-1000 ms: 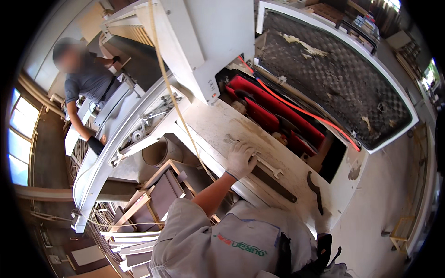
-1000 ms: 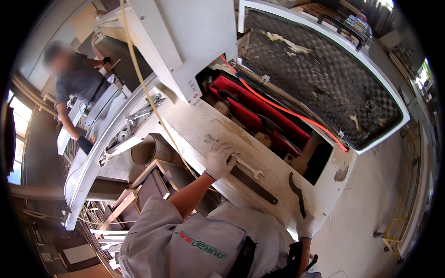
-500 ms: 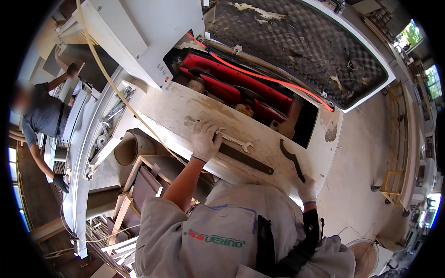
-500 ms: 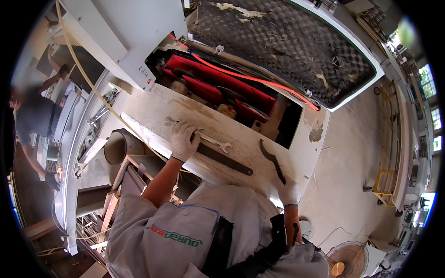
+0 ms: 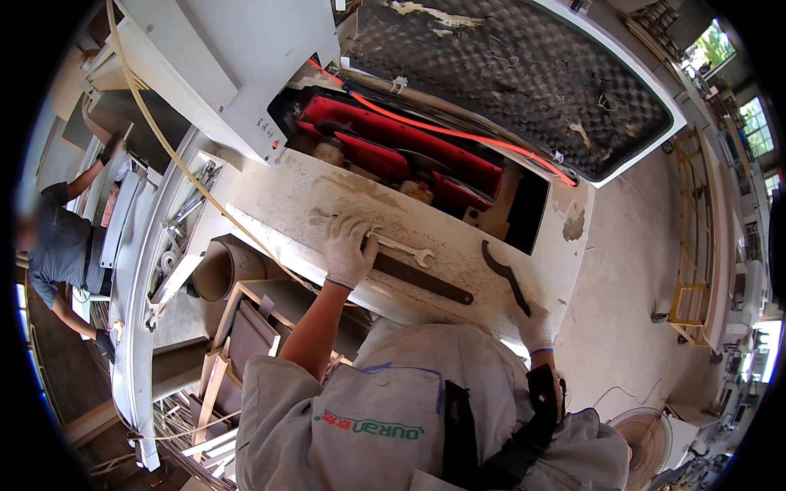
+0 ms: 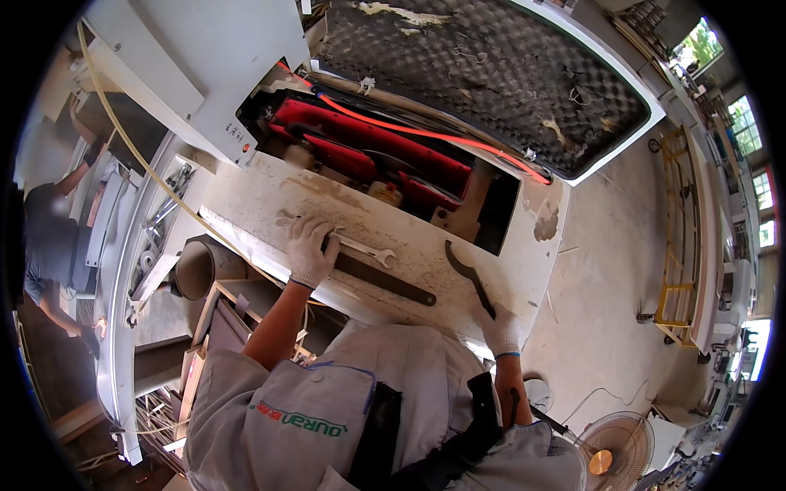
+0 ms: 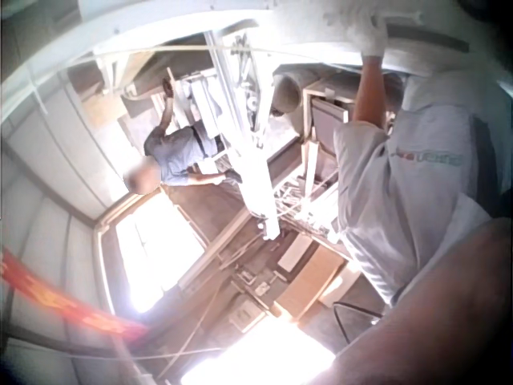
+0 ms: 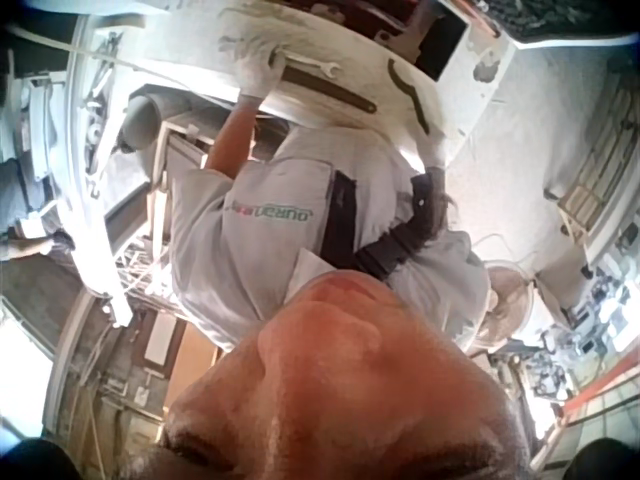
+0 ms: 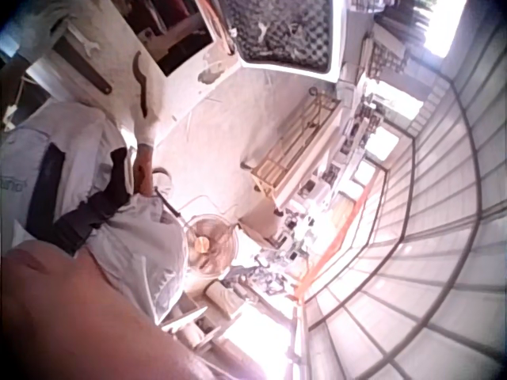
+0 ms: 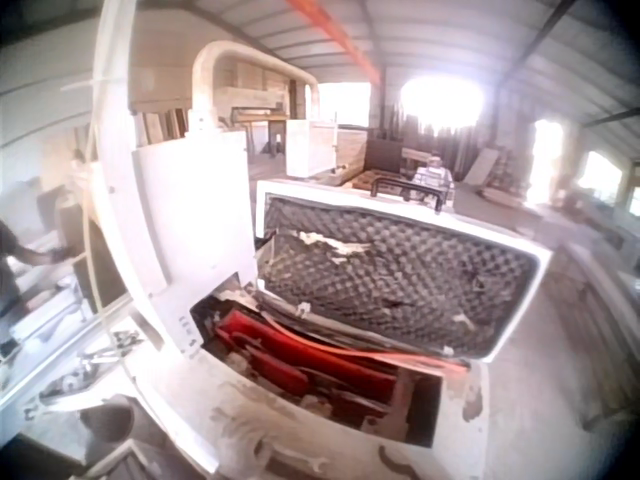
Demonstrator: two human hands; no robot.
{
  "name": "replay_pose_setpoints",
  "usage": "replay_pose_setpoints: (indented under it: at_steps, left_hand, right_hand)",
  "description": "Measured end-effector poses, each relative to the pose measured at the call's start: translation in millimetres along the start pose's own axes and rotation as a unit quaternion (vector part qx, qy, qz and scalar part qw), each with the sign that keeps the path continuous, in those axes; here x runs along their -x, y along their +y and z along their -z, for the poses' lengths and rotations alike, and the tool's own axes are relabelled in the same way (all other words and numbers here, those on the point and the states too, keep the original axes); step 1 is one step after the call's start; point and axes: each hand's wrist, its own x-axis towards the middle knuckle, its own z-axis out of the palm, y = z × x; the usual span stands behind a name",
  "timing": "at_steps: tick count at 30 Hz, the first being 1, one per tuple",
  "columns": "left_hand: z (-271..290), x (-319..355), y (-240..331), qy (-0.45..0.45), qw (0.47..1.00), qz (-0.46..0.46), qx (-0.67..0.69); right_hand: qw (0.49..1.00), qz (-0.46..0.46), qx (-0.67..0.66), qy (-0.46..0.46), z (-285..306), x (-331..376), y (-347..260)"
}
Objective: The person operates a large industrial woodworking machine, placing a large board onto the machine bed and adjusting it. They then use a wrench to tighten a component inside the machine's internal compartment before resuming the operation of the board.
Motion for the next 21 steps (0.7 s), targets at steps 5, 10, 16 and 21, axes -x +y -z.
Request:
replay_pose_setpoints:
  at_steps: [5,10,16,21]
  left_hand:
    - [-1.3,1.4,0.1,0.004,1.0,0.0,-0.013]
    - [1.1,-1.0,2.1,0.006,1.0,-0.001,-0.003]
    - [0.3,-0.5,1.9,0.015,1.0,-0.004,-0.003]
    - [-0.3,-0.8,1.0,0.014,1.0,-0.006,-0.008]
  right_hand:
    - [1.0,-0.006,-0.022,-0.009,-1.1,0.1,0.8]
    - [1.0,-0.022,-0.017,-0.016,1.1,1.0,-2.6]
    - [0.999,-0.012,-0.034,0.002,0.1,1.6,-3.9]
    - [1.0,-0.018,-0.025,0.002,1.2,2.4,-6.1]
